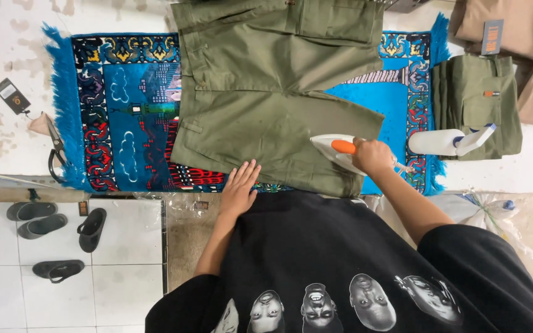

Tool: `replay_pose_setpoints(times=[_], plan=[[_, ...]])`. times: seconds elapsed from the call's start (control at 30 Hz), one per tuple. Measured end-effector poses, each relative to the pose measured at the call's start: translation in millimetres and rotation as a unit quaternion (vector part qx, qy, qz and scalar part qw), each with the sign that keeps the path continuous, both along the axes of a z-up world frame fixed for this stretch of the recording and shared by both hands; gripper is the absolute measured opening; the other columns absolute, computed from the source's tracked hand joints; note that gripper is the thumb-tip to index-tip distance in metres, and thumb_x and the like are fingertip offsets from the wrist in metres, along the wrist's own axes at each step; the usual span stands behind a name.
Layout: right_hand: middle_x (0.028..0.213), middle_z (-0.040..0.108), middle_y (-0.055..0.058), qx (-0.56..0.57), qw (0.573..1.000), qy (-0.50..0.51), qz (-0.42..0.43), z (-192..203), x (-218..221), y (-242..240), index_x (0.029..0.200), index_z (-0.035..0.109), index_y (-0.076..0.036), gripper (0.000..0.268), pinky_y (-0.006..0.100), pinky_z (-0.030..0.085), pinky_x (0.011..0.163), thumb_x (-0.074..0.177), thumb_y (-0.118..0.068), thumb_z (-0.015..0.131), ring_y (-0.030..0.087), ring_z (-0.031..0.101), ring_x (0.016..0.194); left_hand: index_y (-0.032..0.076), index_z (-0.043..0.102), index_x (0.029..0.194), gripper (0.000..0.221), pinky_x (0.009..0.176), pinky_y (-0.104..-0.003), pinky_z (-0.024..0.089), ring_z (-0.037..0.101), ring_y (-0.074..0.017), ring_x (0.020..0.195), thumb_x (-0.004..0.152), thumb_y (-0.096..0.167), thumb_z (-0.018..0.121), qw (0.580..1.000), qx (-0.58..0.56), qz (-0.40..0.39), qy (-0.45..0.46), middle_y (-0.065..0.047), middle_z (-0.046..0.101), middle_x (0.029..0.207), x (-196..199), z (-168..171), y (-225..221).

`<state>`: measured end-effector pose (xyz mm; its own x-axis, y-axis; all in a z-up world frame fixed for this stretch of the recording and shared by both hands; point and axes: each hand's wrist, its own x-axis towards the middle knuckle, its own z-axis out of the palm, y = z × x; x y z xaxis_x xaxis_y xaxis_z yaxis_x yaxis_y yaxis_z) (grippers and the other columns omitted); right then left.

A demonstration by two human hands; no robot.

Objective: Ironing and folding a pair of green cargo pants on a mat

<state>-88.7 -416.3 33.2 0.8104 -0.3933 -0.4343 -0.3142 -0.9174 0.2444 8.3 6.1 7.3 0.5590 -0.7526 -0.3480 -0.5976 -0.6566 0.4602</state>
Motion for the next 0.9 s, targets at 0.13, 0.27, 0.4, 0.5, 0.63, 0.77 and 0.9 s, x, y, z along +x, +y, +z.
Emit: replay_pose_setpoints(times=[0.13,0.27,0.4,0.5,0.63,0.77,0.9], plan=[[0.078,0.077,0.004,-0.013,0.999,-0.045,-0.024,-36.6,25.5,-33.1,0.099,0.073,-0.023,0.030,0.044,0.063,0.072,0.083,-0.047,0.066,0.030,0.078,0.079,0.025,0.020,0.165,0.085,0.128,-0.046,0.010,0.013,-0.0191,0.158,0.093,0.025,0.065,1.000,0.005,0.013,-0.002,0.002,0.012,0.173,-4.2,1.7,-3.1],[0.072,0.074,0.000,-0.006,0.996,-0.046,0.070,-26.5,8.7,-26.0,0.097,0.072,-0.028,0.028,0.042,0.063,0.069,0.078,-0.047,0.065,0.026,0.077,0.074,0.025,0.020,0.165,0.083,0.128,-0.045,0.008,0.013,-0.0188,0.158,0.095,0.026,0.064,1.000,0.005,0.017,0.001,0.003,0.012,0.173,-4.9,3.7,-2.2],[0.066,0.069,-0.002,-0.043,0.974,-0.034,0.221,-1.6,-23.7,-10.7,0.103,0.073,-0.033,0.027,0.041,0.061,0.064,0.080,-0.034,0.058,0.023,0.074,0.066,0.024,0.020,0.166,0.083,0.128,-0.046,0.007,0.012,-0.0203,0.158,0.095,0.024,0.064,1.000,0.003,0.024,0.020,0.001,0.011,0.174,-2.3,11.8,-5.3],[0.063,0.065,-0.001,-0.051,0.978,-0.096,0.178,-26.5,-14.1,-20.3,0.102,0.073,-0.032,0.024,0.041,0.058,0.057,0.083,-0.029,0.059,0.026,0.071,0.061,0.023,0.020,0.166,0.083,0.128,-0.047,0.007,0.012,-0.0208,0.158,0.095,0.027,0.064,0.999,0.013,0.024,0.016,0.000,0.012,0.173,-2.7,15.5,-6.8],[0.065,0.069,-0.004,-0.070,0.991,-0.103,0.051,-53.8,45.1,-42.4,0.091,0.072,-0.029,0.016,0.040,0.059,0.055,0.084,-0.033,0.058,0.024,0.074,0.063,0.022,0.020,0.165,0.086,0.129,-0.047,0.008,0.013,-0.0212,0.158,0.093,0.029,0.066,1.000,0.007,0.024,-0.004,-0.001,0.013,0.173,-6.0,4.6,-6.6],[0.072,0.072,0.003,-0.025,0.992,-0.118,-0.021,-43.2,77.8,-47.6,0.100,0.075,-0.027,0.025,0.045,0.061,0.062,0.078,-0.037,0.066,0.033,0.076,0.070,0.023,0.021,0.165,0.085,0.128,-0.048,0.008,0.013,-0.0213,0.158,0.093,0.028,0.065,1.000,0.000,0.031,-0.001,0.000,0.013,0.173,-8.4,3.2,-7.0],[0.077,0.077,0.005,0.025,0.998,-0.033,0.041,-17.5,49.3,-23.3,0.100,0.078,-0.027,0.027,0.045,0.063,0.073,0.081,-0.037,0.062,0.031,0.078,0.077,0.022,0.021,0.165,0.084,0.128,-0.048,0.009,0.013,-0.0208,0.158,0.094,0.026,0.065,0.999,0.002,0.031,0.006,0.000,0.014,0.173,-6.2,5.9,-7.9]])
